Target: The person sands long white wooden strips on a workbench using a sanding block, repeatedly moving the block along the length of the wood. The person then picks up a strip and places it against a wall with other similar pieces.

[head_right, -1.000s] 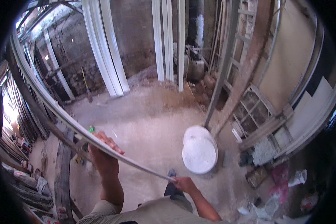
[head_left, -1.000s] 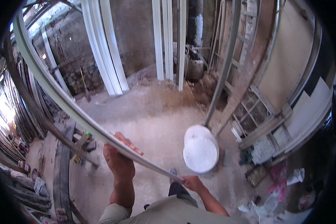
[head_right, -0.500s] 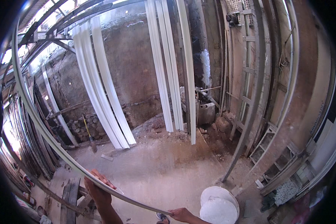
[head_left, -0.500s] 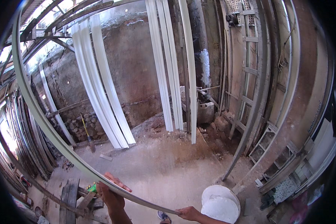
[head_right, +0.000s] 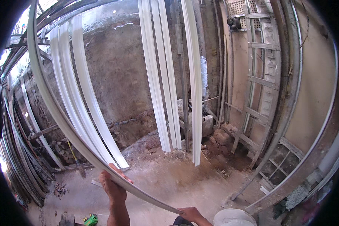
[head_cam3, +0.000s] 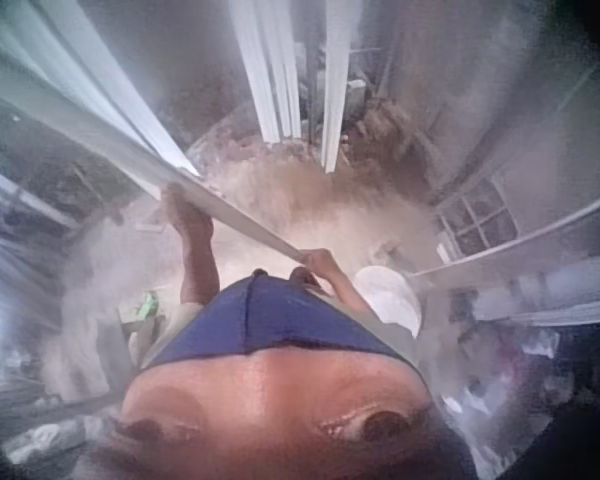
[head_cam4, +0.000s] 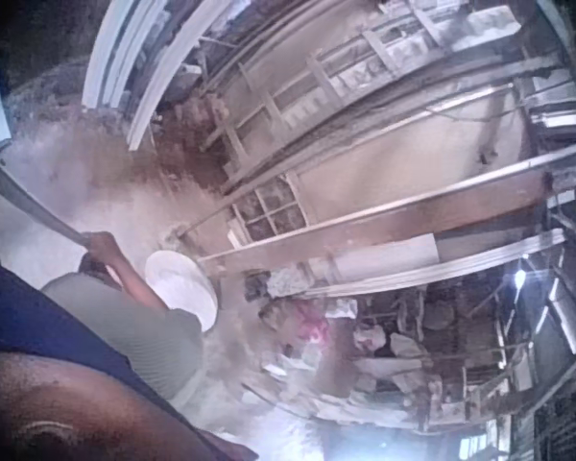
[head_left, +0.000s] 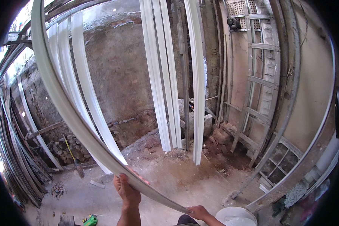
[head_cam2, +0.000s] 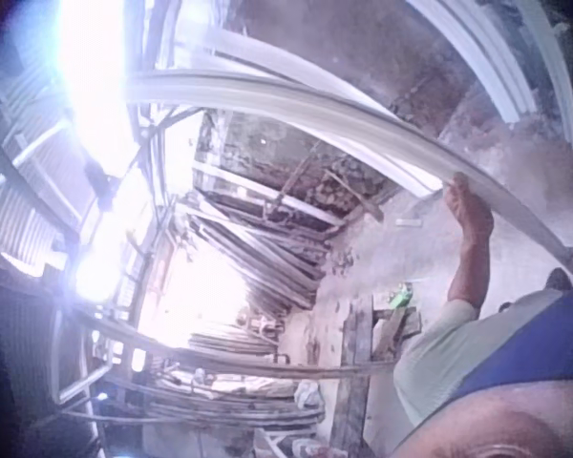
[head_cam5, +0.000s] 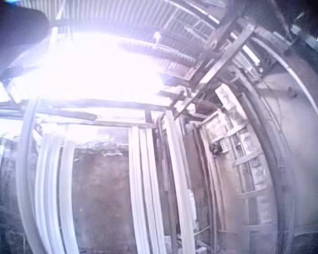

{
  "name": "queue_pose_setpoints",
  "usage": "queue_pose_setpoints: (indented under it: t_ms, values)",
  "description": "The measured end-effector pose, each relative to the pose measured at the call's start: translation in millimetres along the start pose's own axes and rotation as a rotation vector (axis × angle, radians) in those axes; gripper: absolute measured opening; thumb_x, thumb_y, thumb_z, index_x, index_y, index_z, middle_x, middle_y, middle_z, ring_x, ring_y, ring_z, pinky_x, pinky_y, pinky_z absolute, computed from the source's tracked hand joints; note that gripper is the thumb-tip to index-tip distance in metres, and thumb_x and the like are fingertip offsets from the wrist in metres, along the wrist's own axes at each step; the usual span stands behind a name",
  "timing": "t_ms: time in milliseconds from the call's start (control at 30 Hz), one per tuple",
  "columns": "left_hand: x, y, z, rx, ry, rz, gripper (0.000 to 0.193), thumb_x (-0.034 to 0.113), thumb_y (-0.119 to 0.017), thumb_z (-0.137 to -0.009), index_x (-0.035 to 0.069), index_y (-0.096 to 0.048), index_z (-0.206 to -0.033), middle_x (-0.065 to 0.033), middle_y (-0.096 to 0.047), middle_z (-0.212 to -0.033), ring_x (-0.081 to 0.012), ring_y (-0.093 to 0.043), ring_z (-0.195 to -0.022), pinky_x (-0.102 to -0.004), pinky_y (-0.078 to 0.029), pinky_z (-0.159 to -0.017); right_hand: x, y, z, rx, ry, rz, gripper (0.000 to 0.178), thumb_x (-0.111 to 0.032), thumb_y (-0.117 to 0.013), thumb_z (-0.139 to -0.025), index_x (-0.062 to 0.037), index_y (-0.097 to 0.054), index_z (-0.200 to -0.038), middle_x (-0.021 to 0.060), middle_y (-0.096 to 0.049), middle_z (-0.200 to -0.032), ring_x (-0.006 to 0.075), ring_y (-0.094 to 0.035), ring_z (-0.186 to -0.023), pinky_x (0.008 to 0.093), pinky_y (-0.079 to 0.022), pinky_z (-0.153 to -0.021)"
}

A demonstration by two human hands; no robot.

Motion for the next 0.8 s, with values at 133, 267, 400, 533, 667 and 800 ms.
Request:
queue_pose_setpoints:
  t_ms: [133,267,400,533,667,800]
  values:
    - [-60.5,8.1,-72.2,0.038,0.025,0.026,0.05,0.053,-0.058,-0.098,0.004,-0.052,-0.093,-0.0079,-0.055,-0.07,-0.0201,-0.062,-0.054,-0.0403,-0.06,-0.046,35.1,-1.4,-78.6,0.138,-0.028,-0.089,0.031,-0.036,-0.069,-0.089,-0.0179,-0.075,-0.113,0.0134,-0.074,-0.094,0.0337,-0.071,-0.085,0.0414,-0.059,-0.075]
    - [-129.6,24.0,-139.6,0.014,0.029,0.016,0.049,0.051,-0.059,-0.098,0.003,-0.052,-0.104,-0.0093,-0.057,-0.08,-0.0227,-0.064,-0.061,-0.0443,-0.061,-0.051,93.2,-12.4,-168.6,-0.12,-0.264,-0.051,0.037,-0.024,-0.07,-0.083,-0.0115,-0.072,-0.118,0.0165,-0.074,-0.099,0.0334,-0.071,-0.092,0.0421,-0.056,-0.081]
    - [-203.9,44.9,-209.1,-0.001,0.015,-0.031,0.047,0.047,-0.061,-0.098,0.003,-0.051,-0.113,-0.0083,-0.059,-0.087,-0.0214,-0.063,-0.067,-0.0435,-0.059,-0.058,130.0,-6.0,-258.9,0.001,-0.121,-0.088,0.035,-0.017,-0.07,-0.077,-0.0125,-0.074,-0.112,0.0206,-0.071,-0.102,0.039,-0.068,-0.098,0.0467,-0.054,-0.085]
    - [-255.3,42.9,-274.9,-0.014,0.088,0.011,0.04,0.036,-0.067,-0.098,0.006,-0.056,-0.122,-0.0005,-0.064,-0.106,-0.0102,-0.058,-0.092,-0.0293,-0.048,-0.083,137.7,21.3,-352.2,0.054,-0.012,-0.131,0.036,-0.014,-0.068,-0.078,-0.0126,-0.074,-0.114,0.0203,-0.072,-0.101,0.0387,-0.068,-0.099,0.0484,-0.053,-0.088]
    - [-289.9,48.1,-340.6,0.047,-0.019,-0.206,0.045,0.043,-0.065,-0.096,0.007,-0.049,-0.118,-0.009,-0.061,-0.084,-0.0259,-0.067,-0.064,-0.0476,-0.061,-0.055,141.8,41.3,-425.1,0.087,0.007,-0.135,0.032,-0.016,-0.067,-0.079,-0.0121,-0.074,-0.11,0.0205,-0.071,-0.099,0.039,-0.068,-0.099,0.0485,-0.053,-0.087]
    - [-322.1,55.3,-394.5,0.102,-0.088,-0.182,0.043,0.042,-0.065,-0.097,0.007,-0.049,-0.118,-0.0074,-0.06,-0.084,-0.0238,-0.066,-0.061,-0.0443,-0.06,-0.051,156.6,25.4,-502.5,0.109,0.065,-0.104,0.024,-0.019,-0.067,-0.079,-0.011,-0.075,-0.1,0.0198,-0.072,-0.096,0.0393,-0.068,-0.095,0.0498,-0.053,-0.082]
Point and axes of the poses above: each hand's wrist, its own z-axis away from the middle knuckle, its own y-axis out of the back of the hand, x = y × z, the point moved 4 cm from there along -z, towards the middle knuckle
